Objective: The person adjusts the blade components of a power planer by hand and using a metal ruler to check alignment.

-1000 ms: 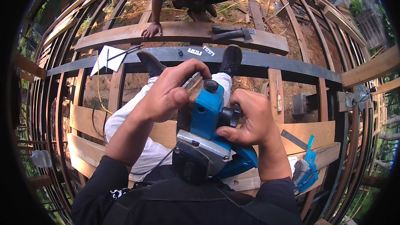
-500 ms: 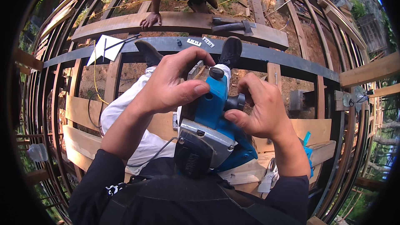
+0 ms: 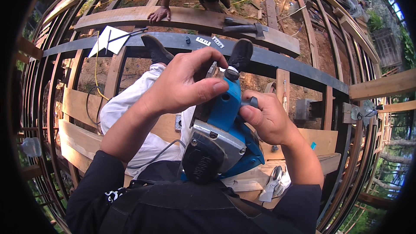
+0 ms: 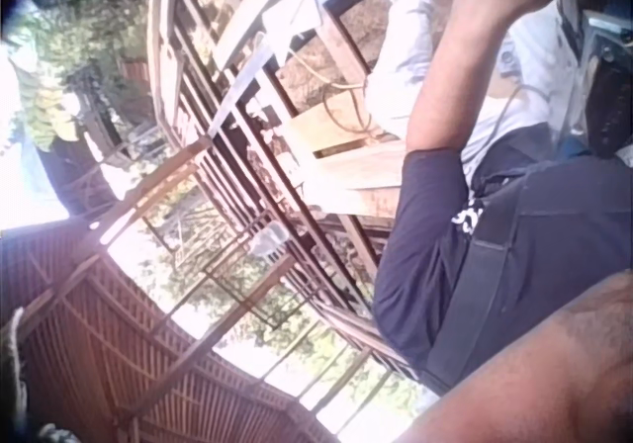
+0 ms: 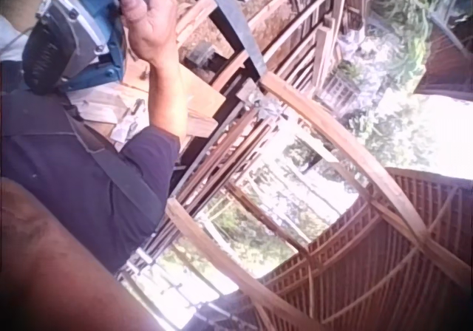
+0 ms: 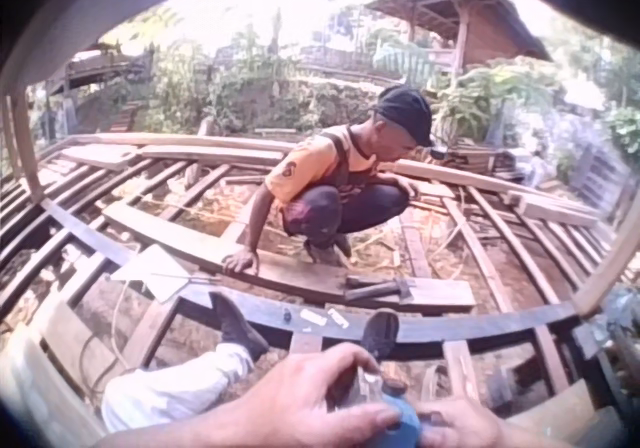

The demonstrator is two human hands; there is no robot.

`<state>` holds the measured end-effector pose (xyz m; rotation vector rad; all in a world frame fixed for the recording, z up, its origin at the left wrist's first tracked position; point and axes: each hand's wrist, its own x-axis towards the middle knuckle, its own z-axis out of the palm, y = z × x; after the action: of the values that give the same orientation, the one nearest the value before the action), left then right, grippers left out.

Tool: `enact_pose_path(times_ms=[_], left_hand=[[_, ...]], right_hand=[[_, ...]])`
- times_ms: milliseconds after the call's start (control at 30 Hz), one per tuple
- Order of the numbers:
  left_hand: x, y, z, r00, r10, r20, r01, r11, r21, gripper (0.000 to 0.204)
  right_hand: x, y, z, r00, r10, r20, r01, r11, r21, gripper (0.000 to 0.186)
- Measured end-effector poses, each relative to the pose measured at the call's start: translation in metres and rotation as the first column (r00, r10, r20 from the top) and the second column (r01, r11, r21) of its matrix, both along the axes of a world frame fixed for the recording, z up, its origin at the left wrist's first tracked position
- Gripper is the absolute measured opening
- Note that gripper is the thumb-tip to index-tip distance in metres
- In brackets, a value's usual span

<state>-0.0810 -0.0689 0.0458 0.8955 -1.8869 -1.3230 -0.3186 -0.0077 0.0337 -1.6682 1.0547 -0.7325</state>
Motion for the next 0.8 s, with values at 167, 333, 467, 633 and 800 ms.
enact_pose_path(times_ms=[167,333,467,633,800], left_hand=[[-0.001,-0.003,-0.008,0.999,-0.002,-0.052,-0.002,0.997,-0.074,0.056],[-0.001,-0.003,-0.007,0.999,-0.01,-0.032,0.008,0.998,-0.062,0.057],[-0.001,-0.003,-0.01,1.0,0.027,-0.007,-0.027,0.993,-0.113,0.058],[-0.002,-0.003,-0.012,0.999,0.053,0.01,-0.051,0.988,-0.146,0.059],[-0.007,-0.002,-0.01,1.0,0.025,0.0,-0.025,0.989,-0.142,0.059]], right_hand=[[-0.01,-0.015,0.013,0.904,-0.118,-0.411,-0.21,0.714,-0.667,0.057],[-0.008,-0.019,-0.004,0.908,-0.157,-0.389,-0.225,0.6,-0.768,0.059],[-0.005,0.0,-0.014,1.0,-0.01,-0.025,0.009,0.999,-0.047,0.06],[0.012,0.008,0.004,0.98,-0.111,0.164,0.057,0.95,0.306,0.06],[-0.01,-0.008,-0.002,0.968,-0.102,-0.229,-0.031,0.856,-0.516,0.057]])
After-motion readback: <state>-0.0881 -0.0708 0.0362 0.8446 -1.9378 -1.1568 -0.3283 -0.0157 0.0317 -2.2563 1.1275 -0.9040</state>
